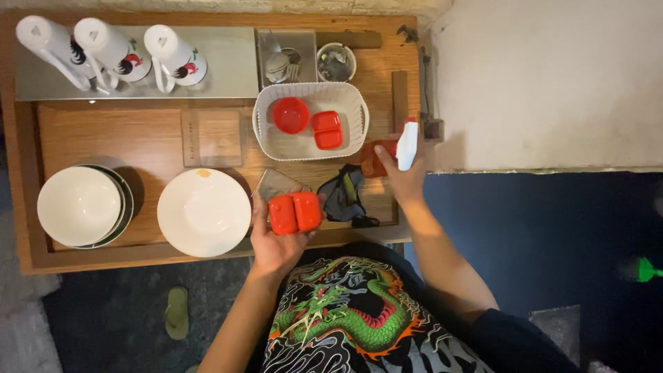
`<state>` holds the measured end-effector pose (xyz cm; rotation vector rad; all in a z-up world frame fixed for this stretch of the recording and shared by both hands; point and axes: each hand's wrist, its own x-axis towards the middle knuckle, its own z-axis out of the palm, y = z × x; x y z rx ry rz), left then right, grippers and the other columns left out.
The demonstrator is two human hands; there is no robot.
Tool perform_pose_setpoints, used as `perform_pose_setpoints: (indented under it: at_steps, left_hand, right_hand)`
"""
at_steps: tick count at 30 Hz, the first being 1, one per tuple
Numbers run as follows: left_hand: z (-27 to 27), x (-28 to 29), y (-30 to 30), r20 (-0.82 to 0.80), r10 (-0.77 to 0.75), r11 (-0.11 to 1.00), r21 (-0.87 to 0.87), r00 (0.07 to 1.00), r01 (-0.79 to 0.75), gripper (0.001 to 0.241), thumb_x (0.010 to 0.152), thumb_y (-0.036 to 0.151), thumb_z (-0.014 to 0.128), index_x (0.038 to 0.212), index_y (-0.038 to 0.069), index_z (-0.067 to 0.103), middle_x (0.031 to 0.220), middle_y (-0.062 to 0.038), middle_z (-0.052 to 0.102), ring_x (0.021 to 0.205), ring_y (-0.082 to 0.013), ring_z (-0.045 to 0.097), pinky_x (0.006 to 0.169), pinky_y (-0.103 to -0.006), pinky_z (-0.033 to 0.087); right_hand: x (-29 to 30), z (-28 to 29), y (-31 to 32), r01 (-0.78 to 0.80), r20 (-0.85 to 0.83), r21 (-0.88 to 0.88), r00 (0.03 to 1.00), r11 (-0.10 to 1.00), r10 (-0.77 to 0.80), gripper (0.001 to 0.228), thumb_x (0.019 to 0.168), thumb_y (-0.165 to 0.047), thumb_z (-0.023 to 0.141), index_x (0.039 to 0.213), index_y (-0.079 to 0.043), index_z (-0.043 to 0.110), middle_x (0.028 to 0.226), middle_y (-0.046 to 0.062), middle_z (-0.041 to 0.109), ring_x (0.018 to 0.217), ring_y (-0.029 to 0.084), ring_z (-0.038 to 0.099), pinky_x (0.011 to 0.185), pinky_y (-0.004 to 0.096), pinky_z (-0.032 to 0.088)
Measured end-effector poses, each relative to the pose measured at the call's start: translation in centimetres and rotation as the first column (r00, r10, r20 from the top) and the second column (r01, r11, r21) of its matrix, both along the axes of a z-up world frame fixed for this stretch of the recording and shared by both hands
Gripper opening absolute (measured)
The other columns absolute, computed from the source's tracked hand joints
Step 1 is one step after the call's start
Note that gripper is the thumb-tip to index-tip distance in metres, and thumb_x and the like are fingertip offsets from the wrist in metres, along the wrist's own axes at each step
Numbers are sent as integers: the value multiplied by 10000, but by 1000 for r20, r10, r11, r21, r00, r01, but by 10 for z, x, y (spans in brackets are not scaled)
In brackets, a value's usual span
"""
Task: Cleaning plastic and ceramic containers using a spray bottle and a cloth.
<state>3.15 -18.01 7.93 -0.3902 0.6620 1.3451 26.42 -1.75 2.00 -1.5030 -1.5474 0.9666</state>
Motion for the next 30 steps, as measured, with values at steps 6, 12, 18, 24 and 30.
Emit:
perform_pose_setpoints:
  at_steps: [6, 12, 18, 24, 30]
  left_hand:
    - [-36, 4, -8, -11, -34, 967, 251, 999, 36, 746, 1007, 662, 314, 1471, 101, 478, 1445, -274, 556, 1145, -372, 625, 826, -405, 477]
    - [-30, 4, 0, -90, -32, 976, 213, 995, 51, 761, 1004, 659, 300, 1485, 94, 472, 1435, -292, 554, 1120, -379, 632, 831, -404, 479]
    - [-32, 3, -1, -41, 7, 983, 182, 999, 0, 751, 990, 650, 325, 1463, 87, 478, 1446, -261, 560, 1196, -367, 625, 844, -394, 485]
    - [-29, 1, -6, 7, 139, 977, 163, 990, -138, 715, 1014, 624, 368, 1430, 55, 487, 1409, -202, 578, 1312, -371, 552, 1081, -510, 471]
    - [-24, 0, -6, 11, 142, 975, 173, 990, -142, 677, 1020, 610, 374, 1409, 66, 480, 1394, -194, 562, 1314, -386, 542, 1112, -600, 459]
  right_hand:
    - [22, -6, 4, -114, -76, 118, 989, 986, 123, 718, 869, -184, 830, 1461, 12, 474, 1258, 105, 678, 1173, 203, 642, 989, 346, 515]
    - [33, -13, 5, -112, 49, 79, 993, 991, 109, 569, 929, -173, 820, 1395, 7, 549, 1258, 96, 714, 1181, 228, 649, 1061, 368, 498]
    - [30, -36, -25, -105, 115, 17, 988, 994, 102, 734, 836, -131, 886, 1414, 2, 453, 1299, 167, 612, 1180, 269, 586, 1039, 406, 456]
    - [47, -187, -105, 224, -350, -126, 901, 966, -255, 484, 870, 23, 721, 1302, -8, 505, 1189, 178, 540, 1151, 310, 554, 1045, 424, 488]
    - [-52, -7, -71, -573, 594, -130, 608, 809, 527, 1083, 496, -259, 992, 1452, -43, 531, 1518, 372, 353, 1363, 658, 320, 1061, 651, 337]
